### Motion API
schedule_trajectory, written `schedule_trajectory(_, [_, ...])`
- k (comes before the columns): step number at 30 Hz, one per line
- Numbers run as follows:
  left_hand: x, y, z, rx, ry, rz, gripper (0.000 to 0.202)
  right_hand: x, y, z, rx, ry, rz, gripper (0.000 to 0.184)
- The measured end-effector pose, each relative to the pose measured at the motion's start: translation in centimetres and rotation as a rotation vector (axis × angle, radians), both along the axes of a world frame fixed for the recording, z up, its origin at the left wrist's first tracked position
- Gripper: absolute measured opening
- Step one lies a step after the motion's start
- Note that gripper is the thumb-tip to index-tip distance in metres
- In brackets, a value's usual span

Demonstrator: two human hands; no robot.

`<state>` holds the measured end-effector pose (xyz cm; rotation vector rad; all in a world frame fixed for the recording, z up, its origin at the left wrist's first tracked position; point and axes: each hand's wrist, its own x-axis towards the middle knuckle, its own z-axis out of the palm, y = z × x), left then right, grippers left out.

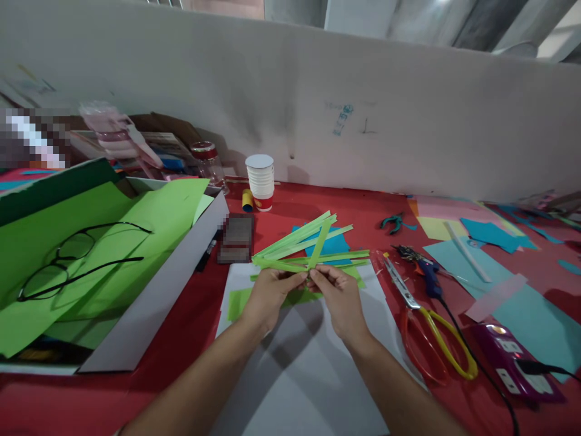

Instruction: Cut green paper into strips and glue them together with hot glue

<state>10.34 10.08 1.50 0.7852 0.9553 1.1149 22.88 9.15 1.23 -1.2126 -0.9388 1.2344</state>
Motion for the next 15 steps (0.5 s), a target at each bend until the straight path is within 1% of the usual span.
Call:
schedule_trajectory(3, [-0.01, 0.0, 0.36, 0.029, 0.017, 0.009, 0.016, -0.07, 0.11, 0.03, -0.04, 0.074, 0.001, 0.019])
schedule_trajectory(6, [-0.21, 0.13, 0.77, 0.001, 0.006, -0.025, 0.016, -0.16, 0.1, 0.2, -0.062, 0.13, -0.025, 0.021])
schedule_trajectory(8, [-0.35, 0.24, 0.87, -0.071, -0.031, -0.032, 0.015, -0.22, 0.08, 0.33, -0.092, 0.175, -0.039, 0.023])
schedule_trajectory(12, [-0.46, 0.42, 0.65, -0.262, -0.135, 0.0, 0.012, -0.39, 0.11, 0.53, -0.134, 0.244, -0.029, 0.026])
schedule_trajectory(15, [-0.46, 0.5, 0.4, -0.347, -0.156, 0.014, 0.013, -0.49, 0.11, 0.54, -0.132, 0.259, -0.019, 0.026])
